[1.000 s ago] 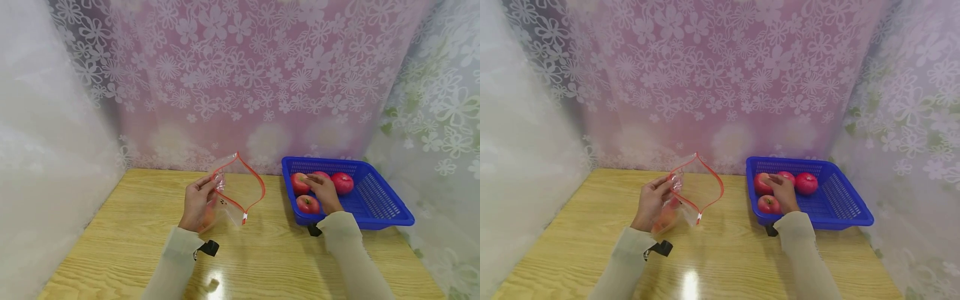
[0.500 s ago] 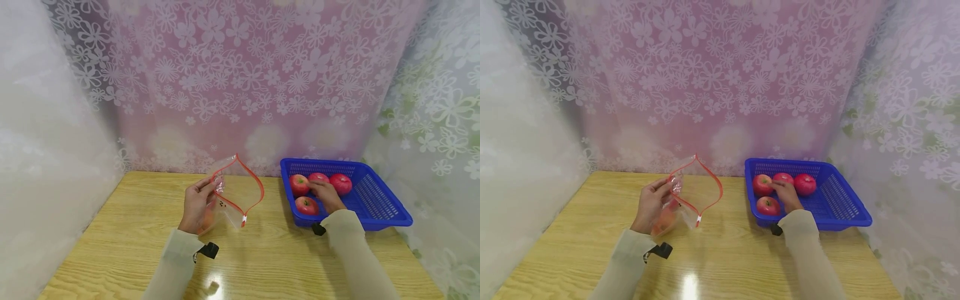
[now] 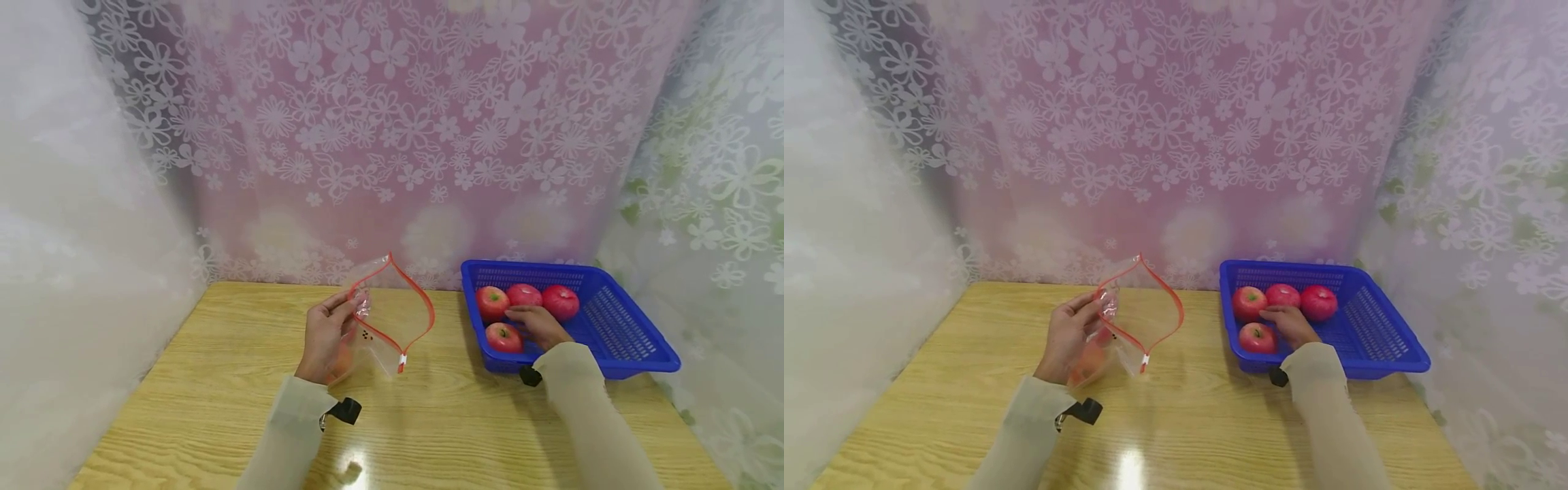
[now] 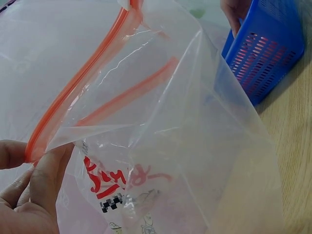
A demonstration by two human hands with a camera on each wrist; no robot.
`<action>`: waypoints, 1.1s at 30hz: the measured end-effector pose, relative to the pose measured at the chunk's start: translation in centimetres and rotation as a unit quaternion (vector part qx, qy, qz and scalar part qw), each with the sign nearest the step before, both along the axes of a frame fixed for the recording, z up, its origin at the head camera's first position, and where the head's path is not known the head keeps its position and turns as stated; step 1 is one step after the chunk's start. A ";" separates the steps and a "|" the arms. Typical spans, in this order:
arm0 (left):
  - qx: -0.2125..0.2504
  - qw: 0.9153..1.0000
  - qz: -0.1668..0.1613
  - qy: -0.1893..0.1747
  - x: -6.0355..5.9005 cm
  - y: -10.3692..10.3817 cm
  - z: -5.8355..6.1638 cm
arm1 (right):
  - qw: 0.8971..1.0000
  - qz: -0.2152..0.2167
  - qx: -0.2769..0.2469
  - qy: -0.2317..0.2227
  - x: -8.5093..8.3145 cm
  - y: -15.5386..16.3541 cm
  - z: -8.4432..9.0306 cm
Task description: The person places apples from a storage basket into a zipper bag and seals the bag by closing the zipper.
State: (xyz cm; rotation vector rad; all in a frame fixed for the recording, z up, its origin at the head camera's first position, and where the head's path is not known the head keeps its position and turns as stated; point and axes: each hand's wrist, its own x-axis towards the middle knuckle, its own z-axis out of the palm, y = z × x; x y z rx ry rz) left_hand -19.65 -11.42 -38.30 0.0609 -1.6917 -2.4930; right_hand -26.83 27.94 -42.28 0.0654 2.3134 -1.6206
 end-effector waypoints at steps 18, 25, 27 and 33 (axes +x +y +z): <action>0.010 1.000 0.001 -0.002 0.0 0.2 0.0 | 0.996 0.019 0.072 -0.044 0.5 0.1 0.2; 0.009 1.000 0.000 0.001 0.0 0.3 0.1 | 0.994 0.021 0.089 -0.053 0.3 0.2 0.2; 0.006 1.000 0.000 0.002 0.0 0.2 0.1 | 0.994 0.035 0.096 -0.051 0.2 0.3 0.1; 0.009 1.000 0.005 -0.009 0.2 0.3 0.1 | 0.989 0.063 0.123 -0.045 -0.1 0.5 -0.3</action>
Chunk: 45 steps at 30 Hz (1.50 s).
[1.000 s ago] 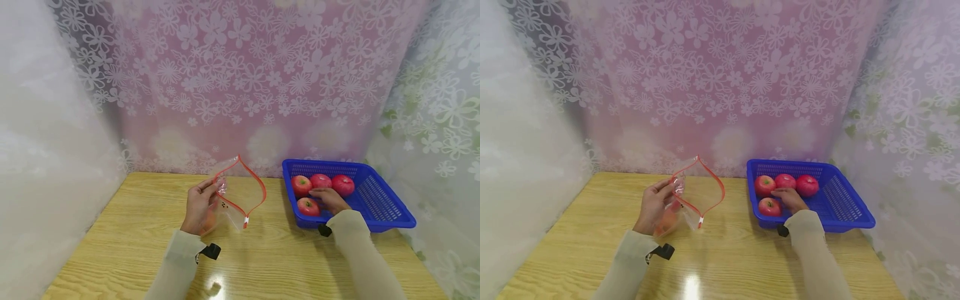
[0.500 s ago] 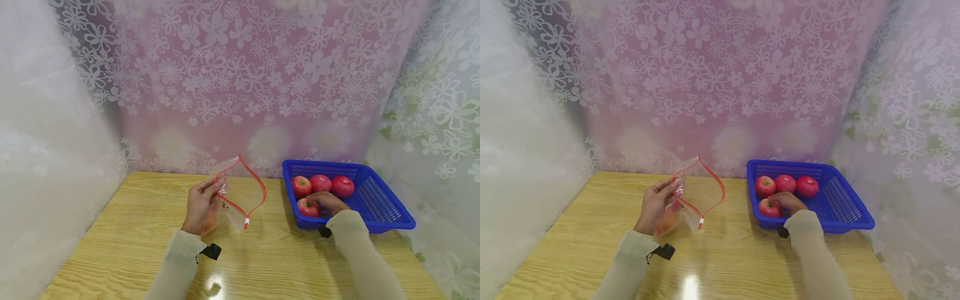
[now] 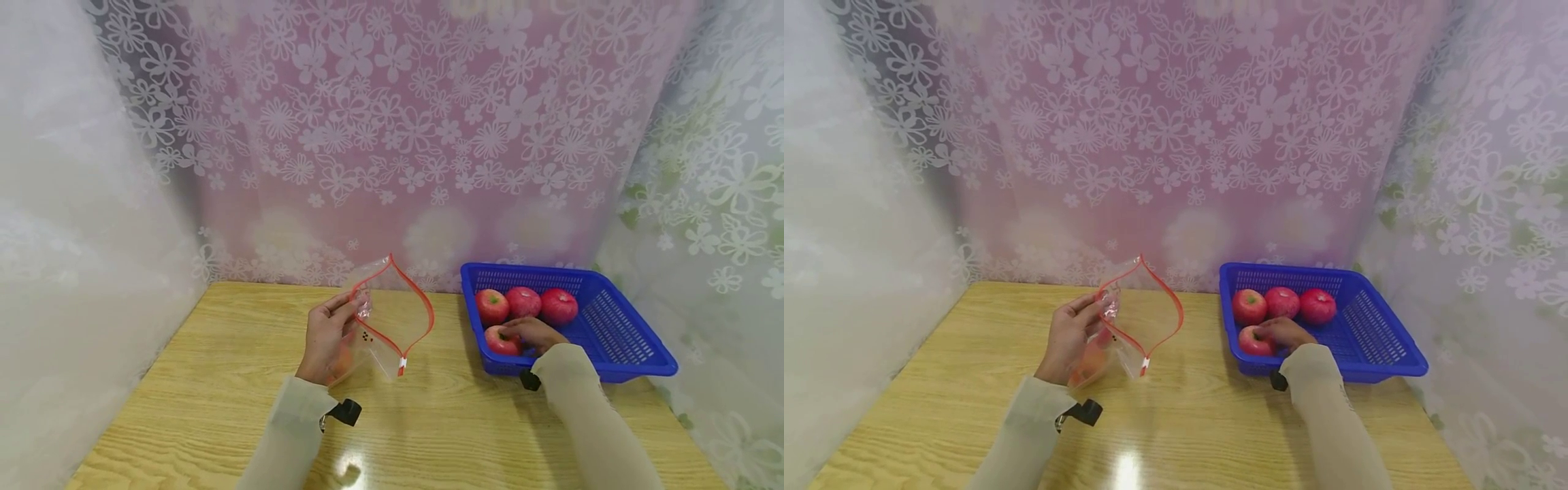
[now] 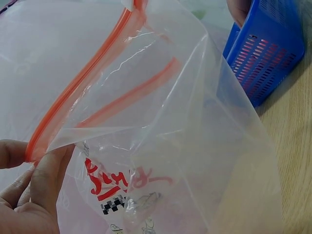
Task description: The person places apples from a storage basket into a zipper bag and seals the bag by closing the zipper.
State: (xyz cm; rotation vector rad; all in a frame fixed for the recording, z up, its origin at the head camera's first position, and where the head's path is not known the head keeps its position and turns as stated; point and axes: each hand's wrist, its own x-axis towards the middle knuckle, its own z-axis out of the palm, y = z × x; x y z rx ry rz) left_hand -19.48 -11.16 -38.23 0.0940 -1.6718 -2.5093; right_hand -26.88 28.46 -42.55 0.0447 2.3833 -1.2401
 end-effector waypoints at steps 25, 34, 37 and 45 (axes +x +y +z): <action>0.007 1.000 -0.013 -0.016 0.0 0.1 -0.1 | 0.999 0.007 0.034 0.015 0.0 -0.1 -0.3; 0.007 1.000 -0.016 -0.010 -0.1 -0.1 0.0 | 0.998 0.003 0.055 0.026 -0.2 -0.2 0.1; 0.007 1.000 -0.016 -0.009 -0.1 -0.1 0.1 | 0.998 -0.003 0.050 0.023 -0.1 -0.3 0.3; 0.017 1.000 -0.017 -0.009 0.1 -0.2 0.1 | 1.000 -0.026 0.002 0.006 0.2 -0.2 0.2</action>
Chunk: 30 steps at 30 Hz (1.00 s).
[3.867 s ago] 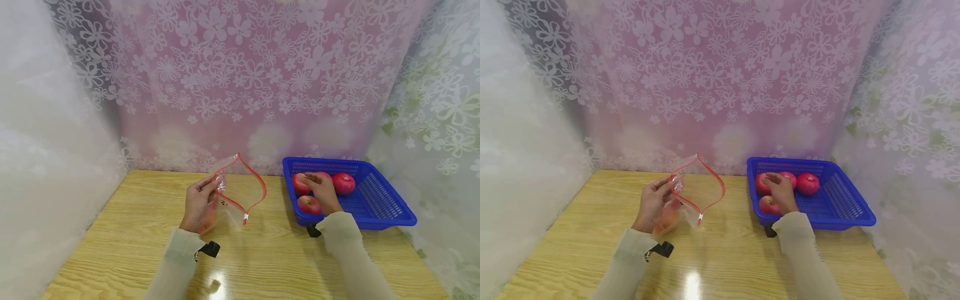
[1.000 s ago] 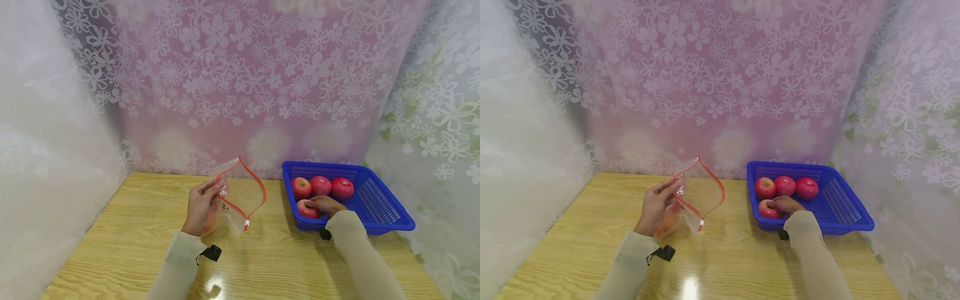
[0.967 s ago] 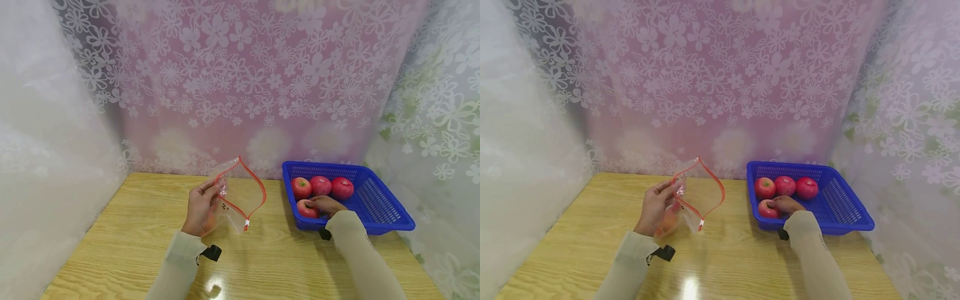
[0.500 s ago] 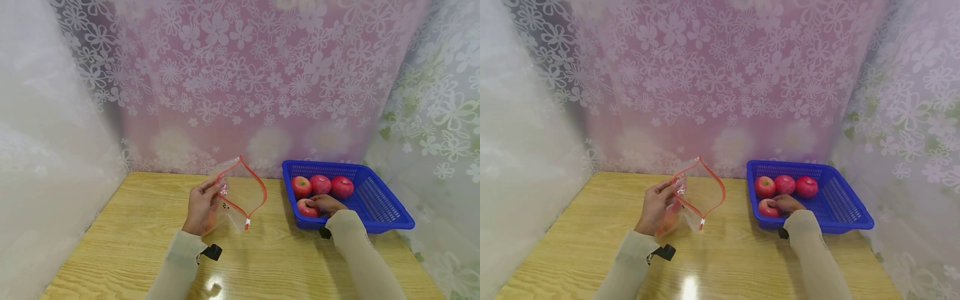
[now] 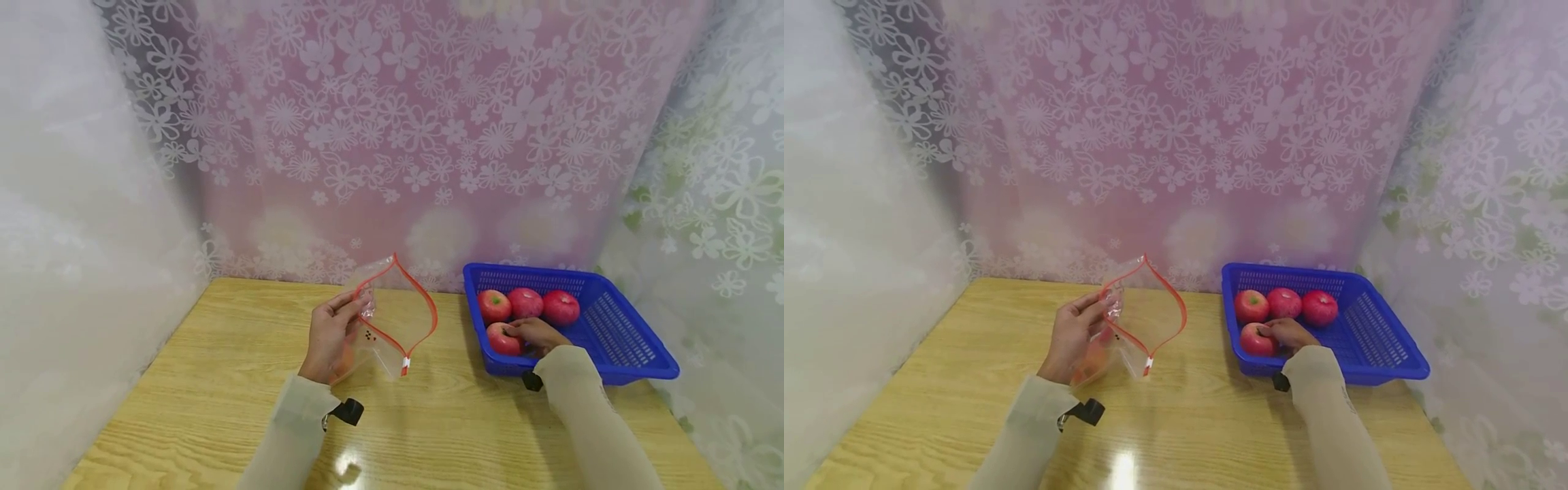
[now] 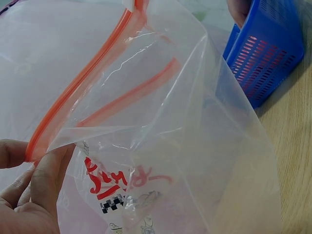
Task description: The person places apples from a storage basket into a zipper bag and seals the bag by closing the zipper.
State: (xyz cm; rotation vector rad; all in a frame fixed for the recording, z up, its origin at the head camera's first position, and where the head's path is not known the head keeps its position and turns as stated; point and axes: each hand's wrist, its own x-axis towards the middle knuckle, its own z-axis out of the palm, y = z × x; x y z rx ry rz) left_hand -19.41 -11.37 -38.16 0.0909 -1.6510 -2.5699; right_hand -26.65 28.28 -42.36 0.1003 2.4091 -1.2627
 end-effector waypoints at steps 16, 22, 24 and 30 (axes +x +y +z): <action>0.012 1.000 0.008 0.000 0.1 0.2 -0.2 | 0.995 -0.046 -0.088 -0.011 0.2 -0.1 -0.2; 0.001 1.000 0.009 -0.010 0.2 0.0 -0.1 | 0.989 -0.080 -0.126 -0.015 0.2 -0.3 -0.1; 0.003 1.000 0.007 -0.009 0.2 0.0 0.0 | 0.986 -0.088 -0.140 -0.013 0.3 -0.3 -0.1; 0.006 1.000 0.007 -0.002 0.1 0.0 -0.2 | 0.977 -0.099 -0.186 -0.014 0.3 -0.5 0.1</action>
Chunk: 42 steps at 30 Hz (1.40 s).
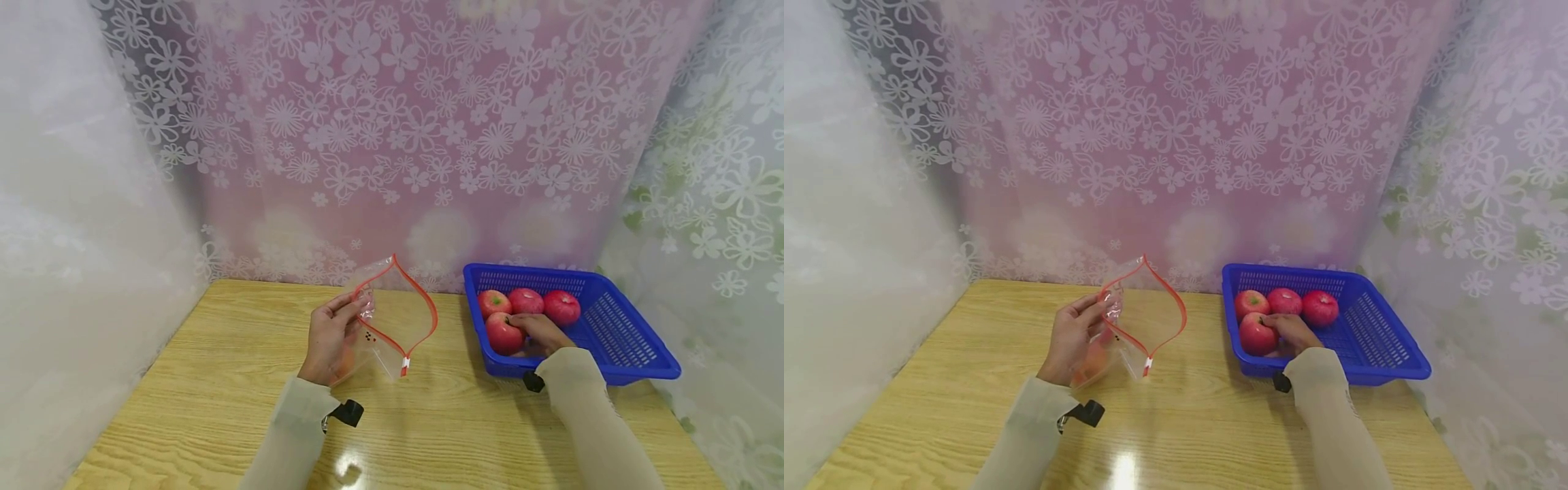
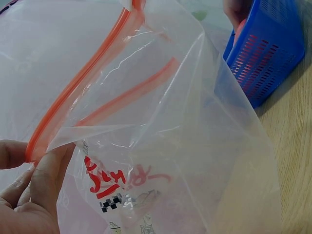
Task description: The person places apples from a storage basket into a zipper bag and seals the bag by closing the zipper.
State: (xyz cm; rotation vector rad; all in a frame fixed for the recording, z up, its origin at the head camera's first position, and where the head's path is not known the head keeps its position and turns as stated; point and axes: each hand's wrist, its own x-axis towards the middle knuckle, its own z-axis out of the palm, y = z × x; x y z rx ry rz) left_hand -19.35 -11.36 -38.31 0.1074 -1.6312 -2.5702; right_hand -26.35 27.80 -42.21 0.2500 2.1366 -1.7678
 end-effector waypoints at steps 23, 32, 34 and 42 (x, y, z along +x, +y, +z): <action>-0.011 1.000 -0.001 -0.007 0.1 0.1 0.0 | 0.998 0.003 0.029 0.047 0.1 -0.1 0.3; 0.000 1.000 -0.003 -0.002 0.1 0.2 0.0 | 0.999 0.007 0.005 0.053 0.4 0.0 0.5; -0.001 1.000 -0.003 -0.002 0.1 0.2 -0.1 | 0.999 0.007 0.000 0.054 0.4 0.0 0.6; -0.004 1.000 -0.004 -0.001 0.1 0.2 0.0 | 0.998 0.011 -0.015 0.059 0.6 0.0 1.1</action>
